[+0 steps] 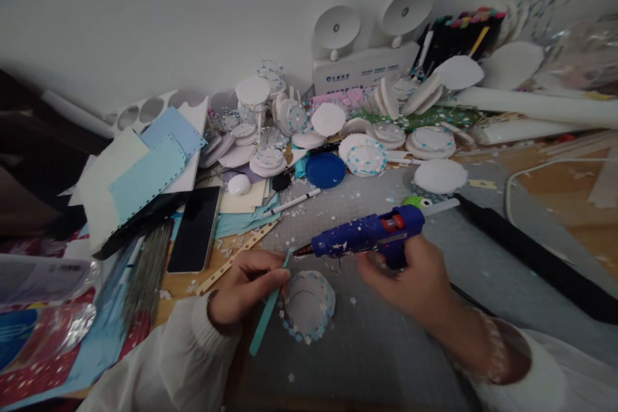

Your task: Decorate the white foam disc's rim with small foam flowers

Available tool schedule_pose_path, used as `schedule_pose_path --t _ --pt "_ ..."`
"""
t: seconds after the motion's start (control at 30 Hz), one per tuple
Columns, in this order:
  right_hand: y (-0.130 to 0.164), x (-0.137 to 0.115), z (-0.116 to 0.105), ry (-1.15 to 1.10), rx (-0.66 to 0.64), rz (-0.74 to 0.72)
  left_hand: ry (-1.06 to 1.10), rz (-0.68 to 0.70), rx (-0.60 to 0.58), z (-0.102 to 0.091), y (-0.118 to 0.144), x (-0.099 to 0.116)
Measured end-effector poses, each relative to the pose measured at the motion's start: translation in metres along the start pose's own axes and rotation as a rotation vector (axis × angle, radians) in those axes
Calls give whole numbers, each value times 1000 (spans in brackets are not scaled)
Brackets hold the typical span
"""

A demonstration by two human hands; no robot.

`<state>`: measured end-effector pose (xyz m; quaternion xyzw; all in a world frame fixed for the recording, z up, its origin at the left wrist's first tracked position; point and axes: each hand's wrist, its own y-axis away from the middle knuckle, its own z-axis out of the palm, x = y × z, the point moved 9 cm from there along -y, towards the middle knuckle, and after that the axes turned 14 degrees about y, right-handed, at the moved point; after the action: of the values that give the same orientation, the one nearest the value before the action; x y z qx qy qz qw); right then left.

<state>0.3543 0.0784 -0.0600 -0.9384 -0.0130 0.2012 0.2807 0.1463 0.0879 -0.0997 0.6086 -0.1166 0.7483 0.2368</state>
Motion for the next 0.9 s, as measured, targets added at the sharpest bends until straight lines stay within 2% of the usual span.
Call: schedule_pose_path --t 0.23,0.5,0.77,0.9 --pt "5 13 8 38 -25 73 22 28 -63 5 1 3" --pt "-1 5 2 84 -23 75 38 24 -61 6 1 4" --pt "1 11 7 83 -53 107 31 12 -61 6 1 2" --pt "0 7 4 74 -25 81 35 19 -64 5 2 2"
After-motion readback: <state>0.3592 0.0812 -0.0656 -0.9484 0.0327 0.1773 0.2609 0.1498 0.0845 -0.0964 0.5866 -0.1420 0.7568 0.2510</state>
